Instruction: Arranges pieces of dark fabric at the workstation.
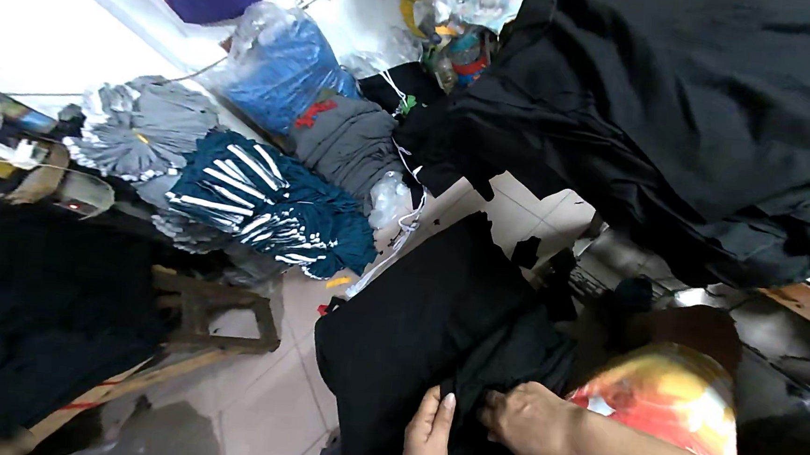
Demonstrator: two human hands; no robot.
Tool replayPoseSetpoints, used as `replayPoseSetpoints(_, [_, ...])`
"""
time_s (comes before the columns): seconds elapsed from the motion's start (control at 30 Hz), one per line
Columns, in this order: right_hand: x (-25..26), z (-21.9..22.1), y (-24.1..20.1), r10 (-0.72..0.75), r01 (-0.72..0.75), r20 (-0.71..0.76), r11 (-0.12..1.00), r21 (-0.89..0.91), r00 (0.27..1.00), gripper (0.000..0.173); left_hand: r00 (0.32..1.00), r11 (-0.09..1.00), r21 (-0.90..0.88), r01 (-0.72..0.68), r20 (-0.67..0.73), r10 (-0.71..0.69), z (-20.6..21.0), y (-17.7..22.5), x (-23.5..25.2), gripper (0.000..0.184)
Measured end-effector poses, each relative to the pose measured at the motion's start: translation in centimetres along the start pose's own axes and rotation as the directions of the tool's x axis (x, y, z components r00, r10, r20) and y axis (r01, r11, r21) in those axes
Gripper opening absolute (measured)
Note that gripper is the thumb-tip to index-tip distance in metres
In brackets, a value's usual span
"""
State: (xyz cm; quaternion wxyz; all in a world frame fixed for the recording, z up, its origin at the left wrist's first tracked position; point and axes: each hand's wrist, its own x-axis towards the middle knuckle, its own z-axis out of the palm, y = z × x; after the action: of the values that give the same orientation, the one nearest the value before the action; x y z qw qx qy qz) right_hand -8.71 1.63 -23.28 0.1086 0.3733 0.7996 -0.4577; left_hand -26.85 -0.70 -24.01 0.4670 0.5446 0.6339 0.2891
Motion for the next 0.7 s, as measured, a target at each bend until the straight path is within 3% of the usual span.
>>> replayPoseSetpoints(0.13, [1.3,-0.3,-0.5,0.082,-0.083,0.103,0.997,0.002,0.991,0.036,0.998,0.997,-0.049,-0.061,-0.018,0.060,-0.5,-0.4,-0.4,0.031])
replayPoseSetpoints(0.23, [1.0,0.0,-0.8,0.099,-0.103,0.122,0.994,0.028,0.988,0.034,0.986,0.993,-0.070,-0.094,0.130,0.102,-1.0,-0.9,-0.6,0.040])
replayPoseSetpoints(0.3, [0.2,-0.1,-0.8,0.075,-0.078,0.045,0.995,0.067,0.996,0.030,0.951,0.989,0.036,-0.141,0.283,0.125,-1.5,-1.2,-0.7,0.059])
replayPoseSetpoints(0.37, [-0.9,-0.5,-0.7,0.021,-0.012,-0.085,0.995,0.103,0.996,0.028,0.916,0.928,0.275,-0.250,0.378,0.135,-1.7,-1.5,-0.8,0.074])
replayPoseSetpoints(0.43, [-1.4,-1.0,-0.6,-0.016,0.037,-0.209,0.994,0.099,0.978,0.028,0.901,0.841,0.430,-0.327,0.411,0.140,-1.5,-1.6,-0.9,0.061])
replayPoseSetpoints(0.5, [-1.1,-0.6,-0.3,-0.042,0.075,-0.335,0.994,0.084,0.941,0.027,0.936,0.807,0.497,-0.319,0.298,0.187,-1.1,-1.4,-1.0,0.031])
replayPoseSetpoints(0.57, [-0.5,0.8,0.1,-0.080,0.143,-0.544,0.987,0.073,0.835,0.023,0.968,0.828,0.502,-0.250,0.156,0.198,-0.9,-1.2,-0.5,0.017])
replayPoseSetpoints(0.6, [-0.1,1.5,0.3,-0.121,0.203,-0.649,0.978,0.053,0.751,0.020,0.982,0.851,0.490,-0.189,0.111,0.154,-1.1,-0.9,-0.1,0.017])
replayPoseSetpoints(0.63, [-0.1,1.8,0.4,-0.158,0.266,-0.673,0.962,0.060,0.723,0.019,0.992,0.876,0.466,-0.121,0.083,0.092,-1.4,-0.6,0.3,0.018])
replayPoseSetpoints(0.7, [-0.5,2.1,0.3,-0.222,0.311,-0.524,0.947,0.086,0.822,0.023,0.998,0.917,0.398,0.005,0.053,-0.028,-2.0,-0.6,0.9,0.021])
